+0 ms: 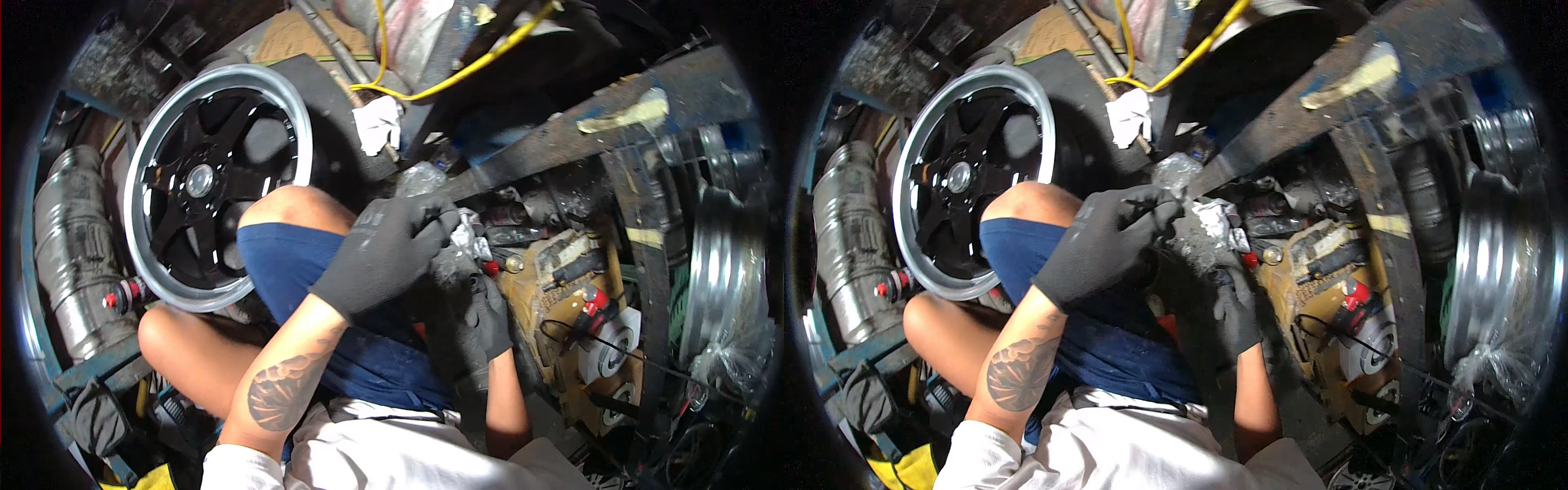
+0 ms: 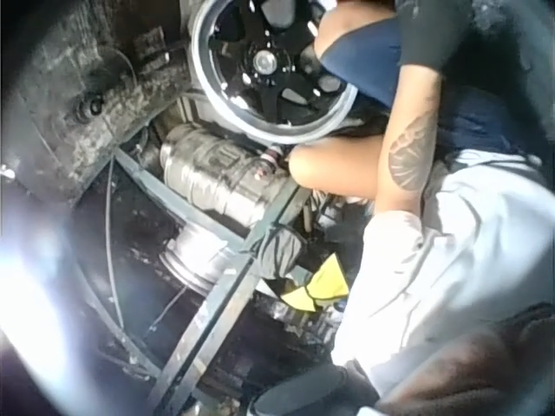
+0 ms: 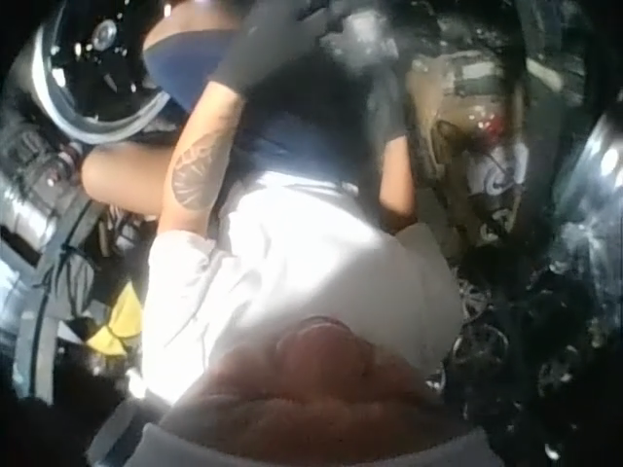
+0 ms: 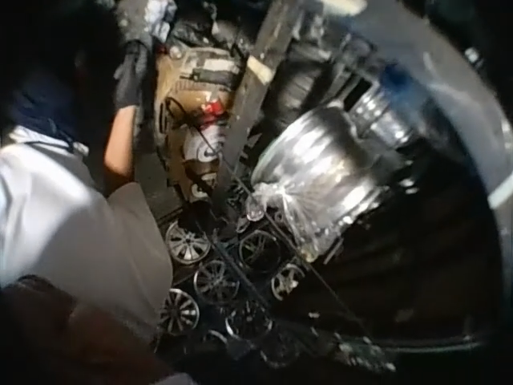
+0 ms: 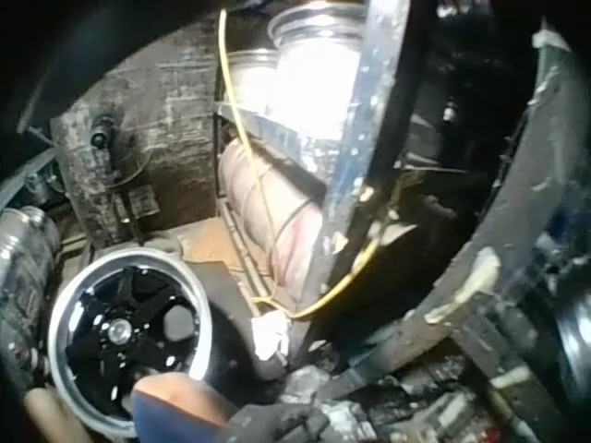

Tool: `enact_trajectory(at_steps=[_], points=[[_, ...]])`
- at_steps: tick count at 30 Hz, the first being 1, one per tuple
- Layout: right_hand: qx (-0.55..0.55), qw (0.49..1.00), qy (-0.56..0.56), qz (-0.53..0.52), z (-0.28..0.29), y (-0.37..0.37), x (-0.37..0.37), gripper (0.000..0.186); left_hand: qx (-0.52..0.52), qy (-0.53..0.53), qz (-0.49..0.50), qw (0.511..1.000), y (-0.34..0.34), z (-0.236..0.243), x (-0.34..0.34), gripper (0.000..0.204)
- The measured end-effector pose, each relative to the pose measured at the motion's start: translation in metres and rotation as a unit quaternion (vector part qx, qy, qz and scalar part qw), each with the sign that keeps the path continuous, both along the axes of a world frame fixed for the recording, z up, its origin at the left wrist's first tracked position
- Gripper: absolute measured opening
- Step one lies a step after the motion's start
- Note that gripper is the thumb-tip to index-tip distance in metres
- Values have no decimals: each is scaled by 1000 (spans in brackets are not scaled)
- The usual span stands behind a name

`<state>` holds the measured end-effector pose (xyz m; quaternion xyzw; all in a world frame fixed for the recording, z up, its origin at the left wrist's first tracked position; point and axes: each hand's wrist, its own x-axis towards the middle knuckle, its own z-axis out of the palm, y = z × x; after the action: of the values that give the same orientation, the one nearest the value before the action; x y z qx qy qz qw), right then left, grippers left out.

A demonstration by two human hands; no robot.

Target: Cleaning and applying fluid to a small mechanical component from a wheel.

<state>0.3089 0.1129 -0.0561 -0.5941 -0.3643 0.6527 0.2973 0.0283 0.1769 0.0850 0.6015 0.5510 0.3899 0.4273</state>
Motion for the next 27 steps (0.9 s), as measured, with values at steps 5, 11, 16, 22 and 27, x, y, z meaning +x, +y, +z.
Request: enact_trajectory(at_steps=[5,11,16,22,27], points=[[109,984,128,57,25,3,5,61,-30,-28,-49,998,3,-1,9,23],[117,980,150,66,55,8,-10,62,-62,-36,-65,995,2,5,4,25],[115,977,157,83,65,11,-9,54,-115,-24,-75,990,2,12,4,27],[426,855,-295,-12,84,46,24,51,-117,-48,-44,991,5,13,5,26],[336,920,-199,-41,91,54,20,59,-70,-37,4,997,-5,2,-5,25]])
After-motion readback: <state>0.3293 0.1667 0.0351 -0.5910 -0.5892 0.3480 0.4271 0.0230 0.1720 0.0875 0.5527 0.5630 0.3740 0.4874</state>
